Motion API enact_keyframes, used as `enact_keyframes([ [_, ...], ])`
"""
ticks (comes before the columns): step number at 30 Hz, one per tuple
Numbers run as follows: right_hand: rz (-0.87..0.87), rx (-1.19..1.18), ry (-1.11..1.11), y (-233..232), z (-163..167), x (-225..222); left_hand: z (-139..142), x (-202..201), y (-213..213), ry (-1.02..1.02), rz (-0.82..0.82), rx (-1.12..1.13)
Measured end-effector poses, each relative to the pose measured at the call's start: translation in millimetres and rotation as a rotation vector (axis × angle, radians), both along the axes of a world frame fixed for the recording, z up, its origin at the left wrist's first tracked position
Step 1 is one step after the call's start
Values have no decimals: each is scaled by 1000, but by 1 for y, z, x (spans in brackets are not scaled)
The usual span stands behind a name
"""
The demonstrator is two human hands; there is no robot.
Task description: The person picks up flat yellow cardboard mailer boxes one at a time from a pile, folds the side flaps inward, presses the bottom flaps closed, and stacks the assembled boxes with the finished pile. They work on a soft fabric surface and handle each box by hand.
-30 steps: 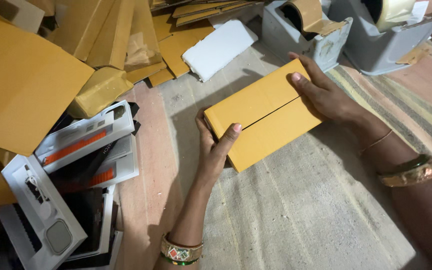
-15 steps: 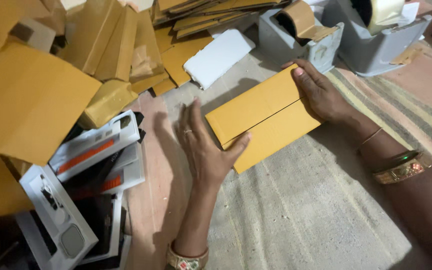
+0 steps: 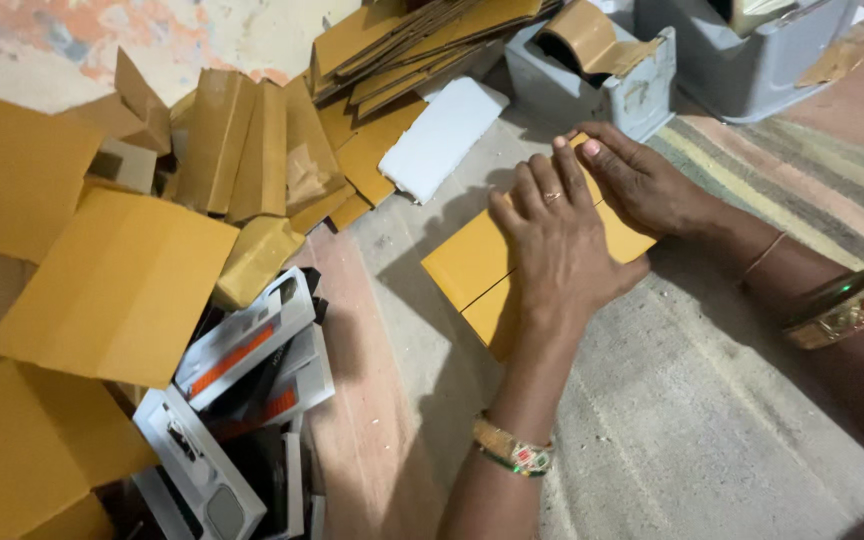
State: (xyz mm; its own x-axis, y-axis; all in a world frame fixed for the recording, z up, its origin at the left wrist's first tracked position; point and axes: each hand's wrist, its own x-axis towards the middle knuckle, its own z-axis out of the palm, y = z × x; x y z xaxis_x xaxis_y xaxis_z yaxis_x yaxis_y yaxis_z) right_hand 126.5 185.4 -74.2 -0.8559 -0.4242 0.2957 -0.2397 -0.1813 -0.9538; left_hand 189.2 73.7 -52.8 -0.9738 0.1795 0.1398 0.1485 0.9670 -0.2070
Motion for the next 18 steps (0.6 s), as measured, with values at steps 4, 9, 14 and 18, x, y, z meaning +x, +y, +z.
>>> enact_keyframes([
  [4,-126,252,94,8,-1,-2,-10,-11,17,139,-37,5],
  [9,-78,226,116,8,1,-2,-18,-11,16,142,-25,13],
  [14,-120,322,82,8,6,0,-13,-9,17,134,-22,8],
  [18,-110,282,117,8,7,3,-8,-5,12,104,-39,24],
])
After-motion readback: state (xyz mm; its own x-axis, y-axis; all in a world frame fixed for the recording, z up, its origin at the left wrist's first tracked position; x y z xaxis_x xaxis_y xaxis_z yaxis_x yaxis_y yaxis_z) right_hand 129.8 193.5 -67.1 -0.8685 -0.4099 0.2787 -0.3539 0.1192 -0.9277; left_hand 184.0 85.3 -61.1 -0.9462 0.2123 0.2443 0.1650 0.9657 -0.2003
